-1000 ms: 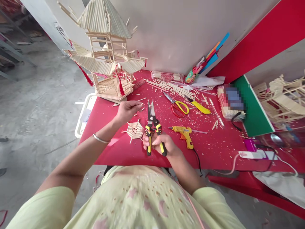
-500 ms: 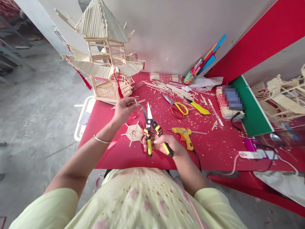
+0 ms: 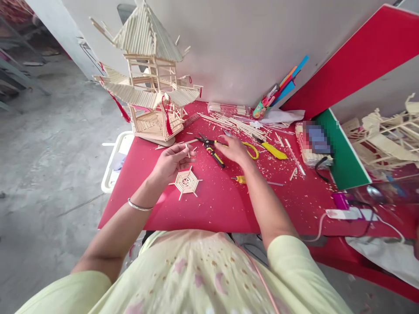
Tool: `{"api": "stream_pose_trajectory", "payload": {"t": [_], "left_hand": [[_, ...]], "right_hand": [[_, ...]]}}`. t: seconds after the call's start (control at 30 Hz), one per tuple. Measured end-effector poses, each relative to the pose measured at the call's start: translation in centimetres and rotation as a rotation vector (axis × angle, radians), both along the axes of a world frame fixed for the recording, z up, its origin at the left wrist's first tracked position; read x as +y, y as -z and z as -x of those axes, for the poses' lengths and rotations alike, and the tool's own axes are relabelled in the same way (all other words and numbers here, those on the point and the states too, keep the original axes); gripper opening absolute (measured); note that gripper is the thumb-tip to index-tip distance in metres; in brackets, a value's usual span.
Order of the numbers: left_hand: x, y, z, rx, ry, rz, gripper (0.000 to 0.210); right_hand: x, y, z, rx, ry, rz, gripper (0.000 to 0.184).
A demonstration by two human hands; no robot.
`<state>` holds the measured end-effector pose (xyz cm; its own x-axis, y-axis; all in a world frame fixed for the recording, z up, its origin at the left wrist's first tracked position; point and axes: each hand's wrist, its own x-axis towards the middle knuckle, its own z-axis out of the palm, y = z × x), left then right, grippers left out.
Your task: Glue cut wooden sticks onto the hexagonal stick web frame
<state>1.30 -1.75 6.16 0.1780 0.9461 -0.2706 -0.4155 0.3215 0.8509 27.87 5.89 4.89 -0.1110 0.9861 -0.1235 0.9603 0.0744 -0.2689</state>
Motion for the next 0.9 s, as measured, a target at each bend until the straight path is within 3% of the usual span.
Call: {"api": "stream_pose_trajectory", "payload": {"t": [0.13, 0.2, 0.33, 0.4, 0.47, 0.57, 0.7, 0.8, 0.9], "left_hand": [[-0.5, -0.3, -0.6, 0.026, -0.019, -0.049, 0.038], [-0.8, -0.4, -1.3, 0.039, -0.023, -0.072, 0.04], [-1.0, -0.5, -2.4, 0.092, -0.045, -0.09, 0.043], [-0.9, -0.4, -2.3, 0.131, -0.083, -0.123, 0.04], [-0.9, -0.4, -2.1, 0.164, -0.125, -0.186, 0.036], [-0.8, -0.4, -2.1, 0.212, -0.167, -0.253, 0.034], [-1.2, -0.3, -3.0, 0.248, -0.181, -0.251, 0.037], [-1.5, -0.3, -3.7, 0.271, -0.14, -0.262, 0.037], [-1.9, -0.3, -3.9, 0.32, -0.099, -0.292, 0.034]], "right_hand": [[-1.2, 0.3, -4.5, -0.206, 0.214, 0.031, 0.054], [-1.2, 0.5, -5.8, -0.24, 0.199, 0.047, 0.058], [0.2, 0.6, -7.0, -0.27, 0.163, 0.081, 0.083], [0.5, 0.1, -7.4, -0.247, 0.204, 0.081, 0.084], [-0.3, -0.8, -7.5, -0.162, 0.212, -0.029, 0.077], [-4.0, -2.1, -5.9, 0.095, 0.14, -0.27, 0.078], [-10.7, -2.3, -0.8, 0.515, 0.001, -0.261, 0.062], [-13.7, -1.1, 2.9, 0.591, -0.108, -0.243, 0.055], [-14.4, 0.1, 4.5, 0.524, -0.118, -0.254, 0.057]]}}
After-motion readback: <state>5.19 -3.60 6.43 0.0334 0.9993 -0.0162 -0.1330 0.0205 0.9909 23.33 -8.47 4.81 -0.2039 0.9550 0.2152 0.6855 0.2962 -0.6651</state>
